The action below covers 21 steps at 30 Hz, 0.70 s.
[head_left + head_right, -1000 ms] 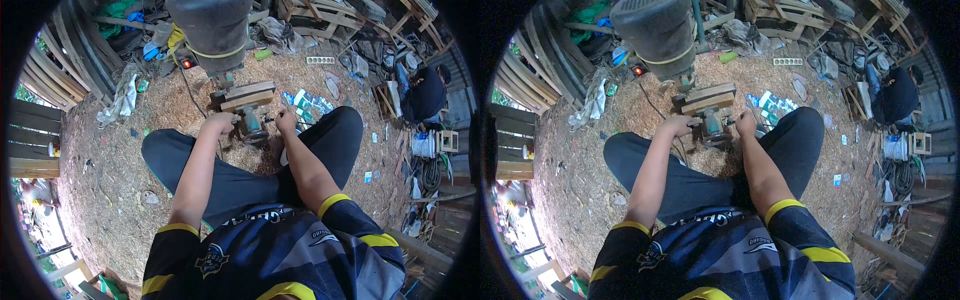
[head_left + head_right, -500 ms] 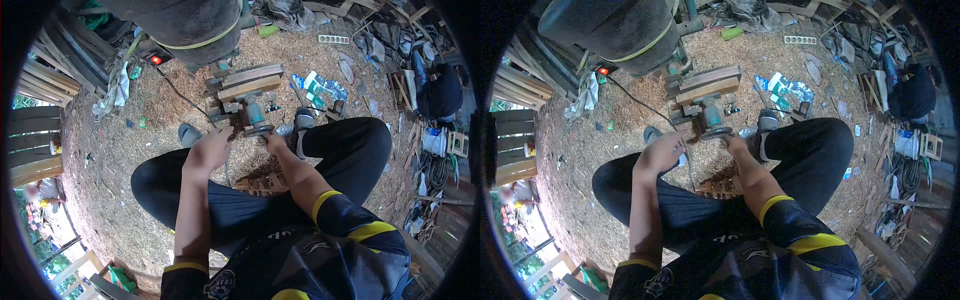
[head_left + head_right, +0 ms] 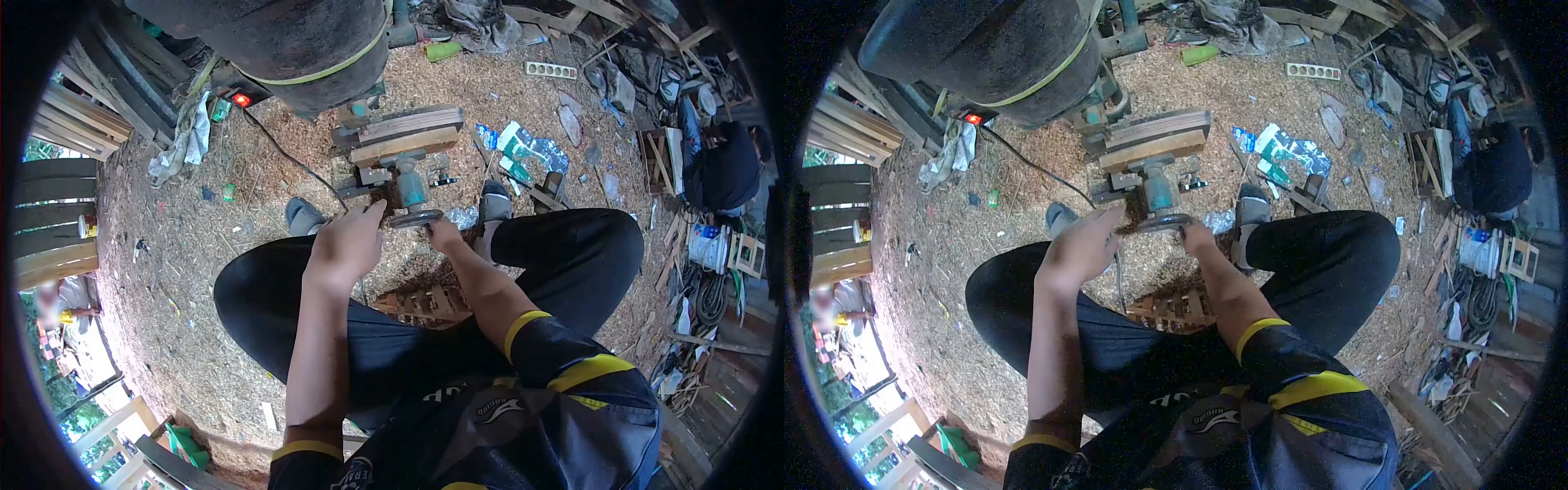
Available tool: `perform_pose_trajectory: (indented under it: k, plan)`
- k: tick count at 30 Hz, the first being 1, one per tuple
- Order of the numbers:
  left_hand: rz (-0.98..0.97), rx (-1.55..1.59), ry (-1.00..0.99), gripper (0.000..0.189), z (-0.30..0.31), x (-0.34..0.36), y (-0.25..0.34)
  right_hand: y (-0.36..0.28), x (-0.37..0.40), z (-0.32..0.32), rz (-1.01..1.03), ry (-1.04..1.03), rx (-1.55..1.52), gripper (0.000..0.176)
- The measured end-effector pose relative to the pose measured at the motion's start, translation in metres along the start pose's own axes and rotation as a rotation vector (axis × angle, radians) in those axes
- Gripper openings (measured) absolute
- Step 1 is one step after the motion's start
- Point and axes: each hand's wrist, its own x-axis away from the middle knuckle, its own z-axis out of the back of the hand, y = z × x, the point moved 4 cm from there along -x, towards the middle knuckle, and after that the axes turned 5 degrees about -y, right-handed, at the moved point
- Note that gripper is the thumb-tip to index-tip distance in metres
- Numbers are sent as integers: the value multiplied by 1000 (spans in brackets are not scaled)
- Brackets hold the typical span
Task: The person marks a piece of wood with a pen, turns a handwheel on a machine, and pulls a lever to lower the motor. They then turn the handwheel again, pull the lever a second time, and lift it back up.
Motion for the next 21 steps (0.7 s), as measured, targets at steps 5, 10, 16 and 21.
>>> perform_pose_trajectory:
  k: [5, 10, 16, 21]
  plan:
    - [75, -44, -94, 49, -13, -17, 14, 25, -26, -24, 125, -22, -39, 43]
    - [53, -52, -287, 61, -69, -34, 10, 9, -24, 15, 61, -257, -187, 62]
    - [31, 72, -192, 65, -93, -40, -3, 67, -75, -69, 237, -132, -159, 59]
    - [-52, 104, -128, 64, -92, -40, -7, 29, -45, -30, 168, -45, -247, 32]
